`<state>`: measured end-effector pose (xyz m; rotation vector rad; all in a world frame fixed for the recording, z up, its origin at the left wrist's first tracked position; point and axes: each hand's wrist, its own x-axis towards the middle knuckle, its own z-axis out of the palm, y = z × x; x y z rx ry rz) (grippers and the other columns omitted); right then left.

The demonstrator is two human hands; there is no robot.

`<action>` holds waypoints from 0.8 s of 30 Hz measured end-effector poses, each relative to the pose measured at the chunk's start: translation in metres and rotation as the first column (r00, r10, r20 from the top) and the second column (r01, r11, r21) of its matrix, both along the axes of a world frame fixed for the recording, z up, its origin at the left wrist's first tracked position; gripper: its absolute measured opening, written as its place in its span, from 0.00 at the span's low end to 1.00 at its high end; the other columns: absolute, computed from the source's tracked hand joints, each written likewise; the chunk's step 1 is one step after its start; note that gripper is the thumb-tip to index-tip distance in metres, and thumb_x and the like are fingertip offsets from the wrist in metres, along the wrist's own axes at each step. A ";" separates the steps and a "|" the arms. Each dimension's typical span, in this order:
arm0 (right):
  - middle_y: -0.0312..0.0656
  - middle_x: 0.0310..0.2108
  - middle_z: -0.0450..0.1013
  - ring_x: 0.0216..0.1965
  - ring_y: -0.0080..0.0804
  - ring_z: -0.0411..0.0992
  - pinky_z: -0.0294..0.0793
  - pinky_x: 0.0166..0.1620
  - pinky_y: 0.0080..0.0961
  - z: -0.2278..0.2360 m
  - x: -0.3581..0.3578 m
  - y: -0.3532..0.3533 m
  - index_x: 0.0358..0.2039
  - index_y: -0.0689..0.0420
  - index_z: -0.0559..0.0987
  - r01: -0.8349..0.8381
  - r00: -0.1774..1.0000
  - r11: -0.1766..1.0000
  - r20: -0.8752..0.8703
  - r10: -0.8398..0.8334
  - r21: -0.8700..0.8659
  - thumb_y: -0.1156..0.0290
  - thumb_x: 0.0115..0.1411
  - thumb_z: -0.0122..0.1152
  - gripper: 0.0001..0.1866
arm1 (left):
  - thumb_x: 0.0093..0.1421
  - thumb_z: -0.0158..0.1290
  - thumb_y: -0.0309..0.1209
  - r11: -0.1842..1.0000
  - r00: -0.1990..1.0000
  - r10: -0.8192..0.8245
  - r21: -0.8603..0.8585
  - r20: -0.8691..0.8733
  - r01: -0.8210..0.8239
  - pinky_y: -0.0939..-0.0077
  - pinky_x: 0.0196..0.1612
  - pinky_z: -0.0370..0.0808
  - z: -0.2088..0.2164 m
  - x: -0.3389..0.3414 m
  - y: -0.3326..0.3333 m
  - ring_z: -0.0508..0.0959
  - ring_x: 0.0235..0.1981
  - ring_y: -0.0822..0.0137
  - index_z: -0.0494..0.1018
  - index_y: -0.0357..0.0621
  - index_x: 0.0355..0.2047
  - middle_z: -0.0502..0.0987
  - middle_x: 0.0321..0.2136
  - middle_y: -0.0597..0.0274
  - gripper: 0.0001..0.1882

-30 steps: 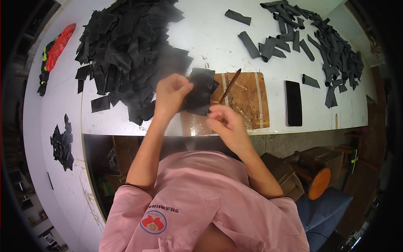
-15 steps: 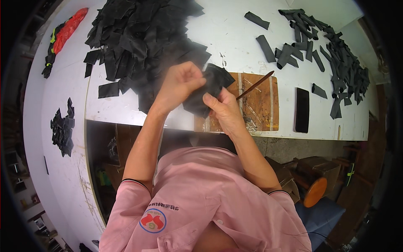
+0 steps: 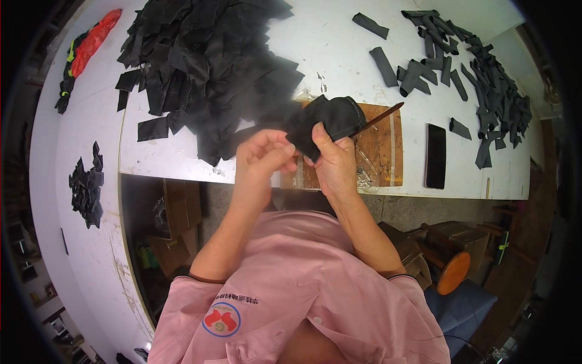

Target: The recorder is folding and checking small black fabric straps over a wooden board.

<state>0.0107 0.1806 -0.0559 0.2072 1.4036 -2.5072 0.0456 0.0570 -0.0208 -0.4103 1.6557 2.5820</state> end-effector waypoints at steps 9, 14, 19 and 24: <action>0.32 0.23 0.70 0.18 0.14 0.61 0.56 0.18 0.12 0.003 0.004 -0.003 0.30 0.55 0.73 0.051 0.998 0.998 -0.023 -0.052 -0.026 0.64 0.56 0.52 0.08 | 0.49 0.51 0.21 1.000 1.000 -0.018 -0.022 0.011 0.018 0.87 0.22 0.67 -0.001 0.003 0.003 0.73 0.17 0.75 0.70 0.37 0.30 0.74 0.19 0.62 0.06; 0.30 0.19 0.68 0.16 0.13 0.60 0.56 0.17 0.11 0.003 0.005 -0.003 0.25 0.55 0.73 0.067 0.998 0.998 -0.002 -0.067 0.005 0.62 0.55 0.52 0.10 | 0.50 0.50 0.20 1.000 0.998 -0.004 -0.018 0.055 0.005 0.86 0.22 0.68 0.000 0.002 0.009 0.73 0.18 0.75 0.71 0.36 0.30 0.74 0.19 0.62 0.06; 0.30 0.15 0.66 0.15 0.13 0.60 0.56 0.17 0.11 0.007 0.005 0.004 0.18 0.56 0.73 0.010 1.000 0.999 0.022 -0.009 -0.031 0.58 0.54 0.54 0.16 | 0.50 0.50 0.21 0.968 0.997 0.079 -0.236 -0.021 -0.082 0.89 0.21 0.66 -0.004 -0.003 0.008 0.70 0.16 0.78 0.71 0.35 0.27 0.73 0.19 0.65 0.03; 0.39 0.15 0.67 0.15 0.31 0.64 0.64 0.21 0.22 0.023 0.023 0.030 0.20 0.61 0.72 -0.089 0.915 0.587 -0.167 0.368 0.805 0.64 0.49 0.59 0.12 | 0.50 0.50 0.19 0.910 0.986 0.127 -0.382 -0.107 -0.159 0.90 0.22 0.64 -0.002 0.001 0.005 0.68 0.17 0.82 0.70 0.35 0.25 0.71 0.18 0.69 0.01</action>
